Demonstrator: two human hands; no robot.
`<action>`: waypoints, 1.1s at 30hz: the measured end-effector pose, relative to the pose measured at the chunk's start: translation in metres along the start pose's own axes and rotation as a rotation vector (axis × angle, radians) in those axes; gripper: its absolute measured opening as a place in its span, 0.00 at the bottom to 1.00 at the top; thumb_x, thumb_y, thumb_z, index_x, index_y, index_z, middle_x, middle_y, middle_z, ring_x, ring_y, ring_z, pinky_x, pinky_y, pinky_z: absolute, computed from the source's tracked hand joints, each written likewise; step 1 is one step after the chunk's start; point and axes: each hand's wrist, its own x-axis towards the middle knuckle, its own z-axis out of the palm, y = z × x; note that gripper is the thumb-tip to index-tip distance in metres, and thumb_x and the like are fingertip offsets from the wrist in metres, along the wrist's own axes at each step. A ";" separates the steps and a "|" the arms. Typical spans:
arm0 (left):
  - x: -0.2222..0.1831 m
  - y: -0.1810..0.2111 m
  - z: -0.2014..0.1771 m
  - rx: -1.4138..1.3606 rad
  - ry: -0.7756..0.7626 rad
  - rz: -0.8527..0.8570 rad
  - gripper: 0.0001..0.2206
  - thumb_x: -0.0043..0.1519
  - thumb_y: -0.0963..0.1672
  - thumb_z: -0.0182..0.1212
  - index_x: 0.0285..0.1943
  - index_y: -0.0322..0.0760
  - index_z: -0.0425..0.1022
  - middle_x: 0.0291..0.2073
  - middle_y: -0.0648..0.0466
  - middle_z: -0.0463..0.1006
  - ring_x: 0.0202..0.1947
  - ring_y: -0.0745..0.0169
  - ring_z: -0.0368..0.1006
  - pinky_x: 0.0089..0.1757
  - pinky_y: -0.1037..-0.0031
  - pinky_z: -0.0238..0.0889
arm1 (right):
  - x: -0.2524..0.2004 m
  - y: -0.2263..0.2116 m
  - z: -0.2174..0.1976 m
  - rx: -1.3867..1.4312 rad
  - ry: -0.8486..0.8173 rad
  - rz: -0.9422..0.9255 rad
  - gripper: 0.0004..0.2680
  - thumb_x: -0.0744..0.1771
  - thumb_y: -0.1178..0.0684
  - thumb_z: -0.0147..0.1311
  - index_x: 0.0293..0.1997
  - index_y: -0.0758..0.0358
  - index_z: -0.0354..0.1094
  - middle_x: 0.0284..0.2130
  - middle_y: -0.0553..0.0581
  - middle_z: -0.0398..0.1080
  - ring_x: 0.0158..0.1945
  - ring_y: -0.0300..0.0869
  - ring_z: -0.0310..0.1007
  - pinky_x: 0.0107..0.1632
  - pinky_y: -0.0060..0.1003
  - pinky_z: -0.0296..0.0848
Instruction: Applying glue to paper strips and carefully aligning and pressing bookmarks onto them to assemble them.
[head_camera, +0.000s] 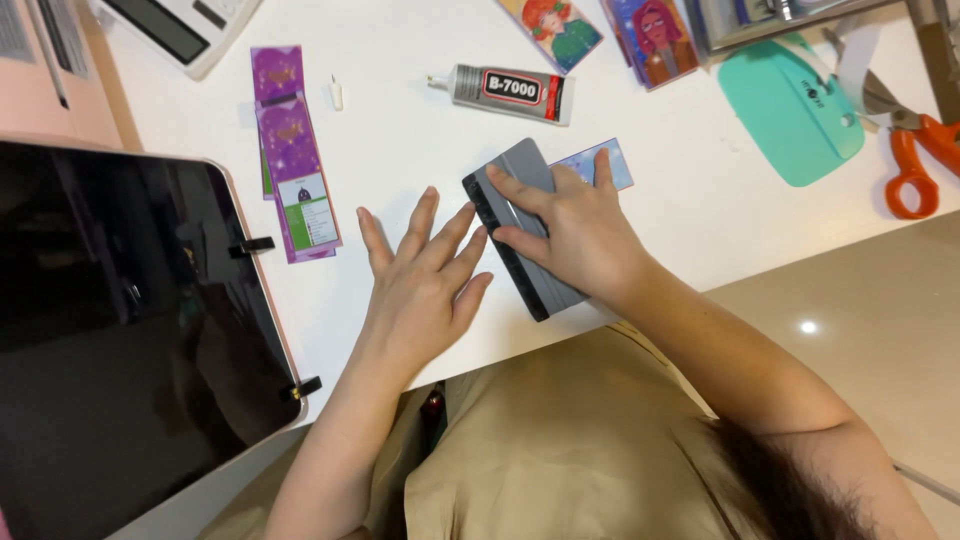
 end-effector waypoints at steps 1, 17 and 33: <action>-0.002 0.000 0.001 0.009 0.006 0.016 0.17 0.67 0.50 0.59 0.61 0.43 0.79 0.66 0.52 0.74 0.76 0.42 0.48 0.63 0.29 0.09 | -0.002 0.002 0.001 -0.003 0.019 0.002 0.22 0.68 0.34 0.57 0.70 0.39 0.66 0.34 0.65 0.71 0.47 0.59 0.78 0.69 0.73 0.45; 0.045 0.032 0.008 0.040 -0.117 0.007 0.28 0.65 0.50 0.60 0.74 0.42 0.64 0.67 0.42 0.69 0.73 0.34 0.53 0.64 0.28 0.15 | -0.082 0.104 -0.116 0.079 0.015 0.412 0.19 0.67 0.48 0.64 0.67 0.46 0.72 0.42 0.66 0.69 0.45 0.60 0.73 0.50 0.53 0.71; 0.081 0.035 0.030 -0.170 -0.149 -0.107 0.38 0.55 0.40 0.72 0.76 0.42 0.59 0.55 0.47 0.74 0.63 0.41 0.61 0.65 0.31 0.24 | -0.032 0.066 -0.084 0.080 0.050 -0.191 0.19 0.63 0.54 0.66 0.61 0.65 0.73 0.55 0.67 0.74 0.63 0.59 0.69 0.64 0.50 0.64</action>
